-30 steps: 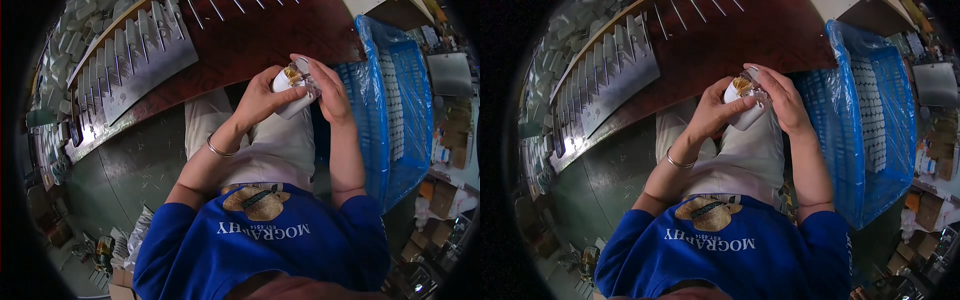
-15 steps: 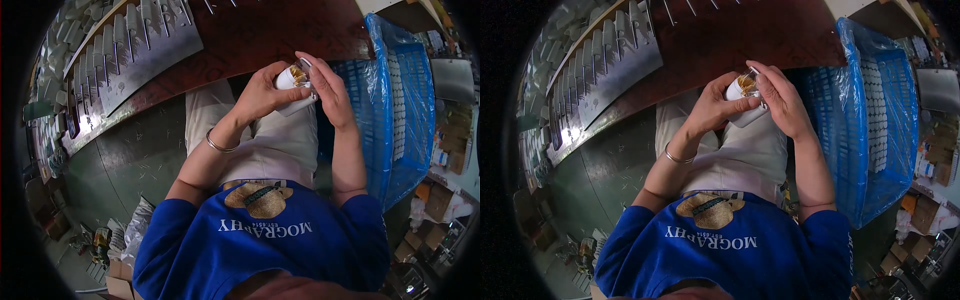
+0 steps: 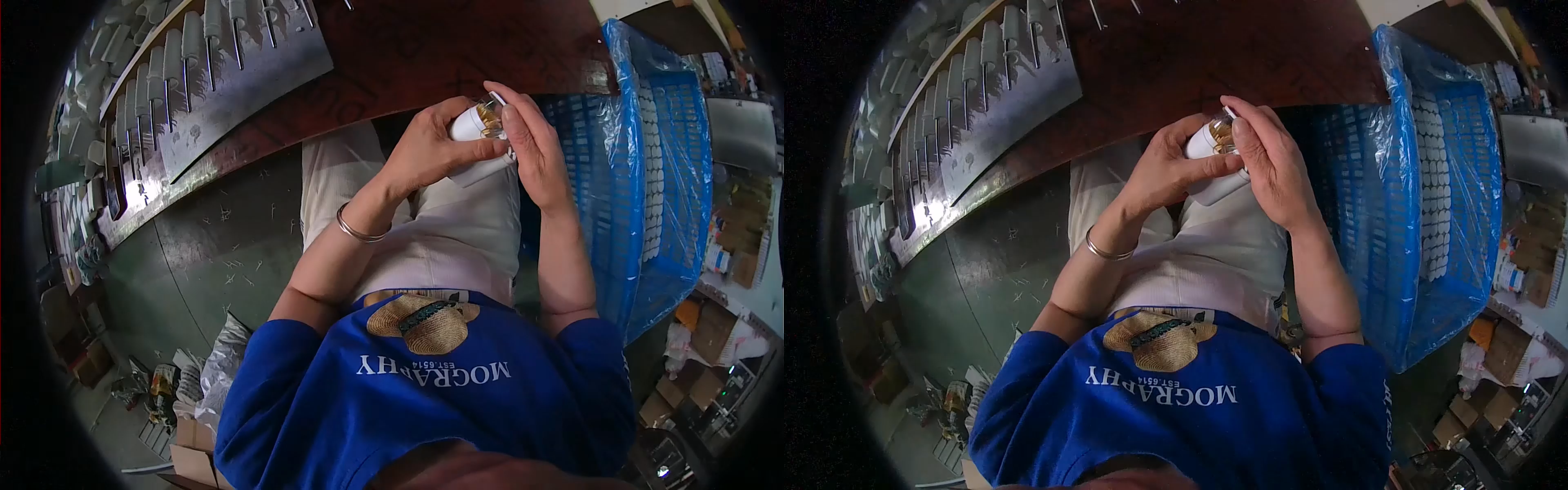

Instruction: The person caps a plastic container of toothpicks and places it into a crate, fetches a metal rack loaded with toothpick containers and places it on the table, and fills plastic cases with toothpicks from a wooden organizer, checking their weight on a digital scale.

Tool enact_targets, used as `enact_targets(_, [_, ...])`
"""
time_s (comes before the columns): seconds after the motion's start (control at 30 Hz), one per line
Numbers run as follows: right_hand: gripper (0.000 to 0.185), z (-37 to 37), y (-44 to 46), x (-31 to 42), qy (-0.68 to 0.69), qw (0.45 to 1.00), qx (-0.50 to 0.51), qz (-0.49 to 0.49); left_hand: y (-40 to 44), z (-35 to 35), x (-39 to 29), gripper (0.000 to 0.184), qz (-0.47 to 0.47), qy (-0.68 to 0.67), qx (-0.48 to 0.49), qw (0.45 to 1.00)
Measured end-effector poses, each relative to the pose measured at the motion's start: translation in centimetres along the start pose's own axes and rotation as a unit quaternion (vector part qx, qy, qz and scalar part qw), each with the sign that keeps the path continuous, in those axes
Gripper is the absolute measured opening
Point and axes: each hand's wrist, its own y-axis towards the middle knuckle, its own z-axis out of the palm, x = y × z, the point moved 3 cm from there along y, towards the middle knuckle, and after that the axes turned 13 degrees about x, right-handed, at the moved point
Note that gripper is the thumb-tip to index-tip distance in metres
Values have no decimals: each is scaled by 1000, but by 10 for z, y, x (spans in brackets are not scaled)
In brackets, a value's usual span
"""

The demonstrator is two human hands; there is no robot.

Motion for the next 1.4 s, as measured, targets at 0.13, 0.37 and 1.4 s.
enact_targets(0.13, [36,2,-2,-2,-35,999,-35,-16,-5,1,-7,47,1,75,-5,997])
enact_targets(0.37, [33,0,-5,6,-58,998,-22,-9,-11,0,-15,47,19,99,-1,995])
enact_targets(1.4, [40,10,-19,-11,-44,995,-51,-72,-22,5,-24,48,59,220,24,973])
